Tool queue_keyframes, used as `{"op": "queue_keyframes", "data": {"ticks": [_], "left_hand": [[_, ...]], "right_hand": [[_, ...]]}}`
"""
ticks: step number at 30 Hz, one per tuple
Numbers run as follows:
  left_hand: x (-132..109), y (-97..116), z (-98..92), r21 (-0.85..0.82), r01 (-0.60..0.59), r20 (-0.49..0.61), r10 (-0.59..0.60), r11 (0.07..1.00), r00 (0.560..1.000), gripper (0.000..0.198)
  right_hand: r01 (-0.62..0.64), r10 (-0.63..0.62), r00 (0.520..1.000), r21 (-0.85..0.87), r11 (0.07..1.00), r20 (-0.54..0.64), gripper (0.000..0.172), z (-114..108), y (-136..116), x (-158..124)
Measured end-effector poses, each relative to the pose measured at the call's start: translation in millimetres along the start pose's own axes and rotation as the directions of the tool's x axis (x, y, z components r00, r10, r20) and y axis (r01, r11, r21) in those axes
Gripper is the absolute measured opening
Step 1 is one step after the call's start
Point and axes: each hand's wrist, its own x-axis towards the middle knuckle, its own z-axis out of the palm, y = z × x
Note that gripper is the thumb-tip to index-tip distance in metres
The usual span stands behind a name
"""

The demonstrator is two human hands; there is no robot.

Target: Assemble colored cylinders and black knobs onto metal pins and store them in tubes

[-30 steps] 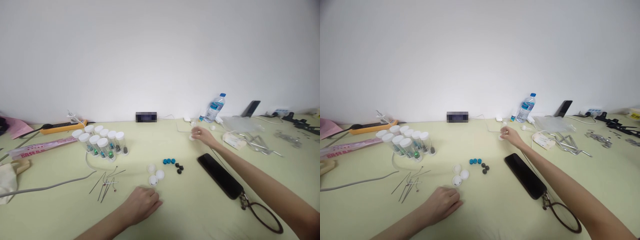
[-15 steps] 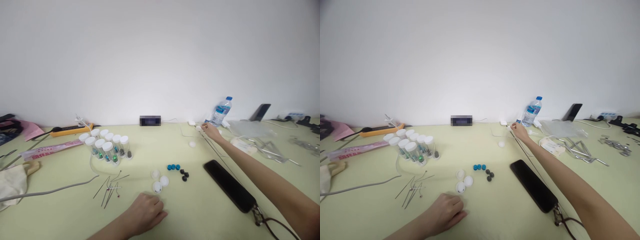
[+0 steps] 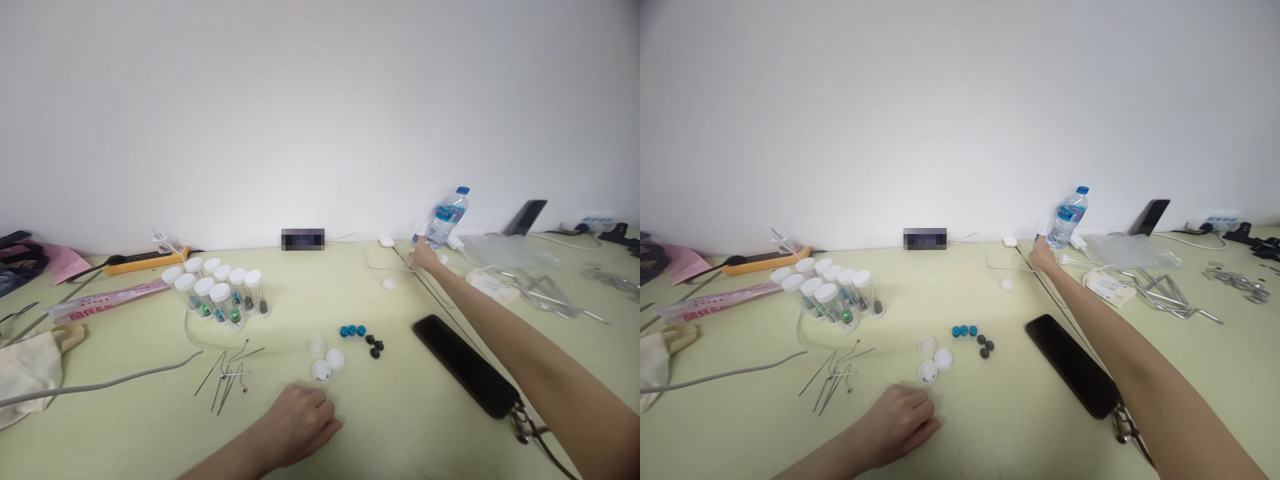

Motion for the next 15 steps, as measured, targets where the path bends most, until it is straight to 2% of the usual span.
{"op": "queue_keyframes", "data": {"ticks": [4, 9, 12, 15], "left_hand": [[1, 1, -1.6, 0.011, 0.000, 0.000, 0.000, 1.000, 1.000, 0.027], [1, 3, -4.0, 0.026, 0.021, 0.033, -0.022, 0.999, 0.999, 0.031], [1, 4, -5.0, 0.032, 0.022, 0.029, -0.023, 0.999, 0.999, 0.033], [1, 4, -5.9, 0.031, 0.021, 0.011, -0.022, 0.999, 1.000, 0.034]], "right_hand": [[0.049, -0.053, 0.999, 0.323, 0.945, 0.006, 0.043, -12, 15, -45], [0.132, -0.184, 0.983, 0.608, 0.783, 0.023, 0.037, -4, 24, -102], [0.135, -0.213, 0.977, 0.686, 0.715, 0.030, 0.038, 6, 23, -115], [0.111, -0.210, 0.976, 0.712, 0.693, 0.053, 0.037, 17, 20, -117]]}}
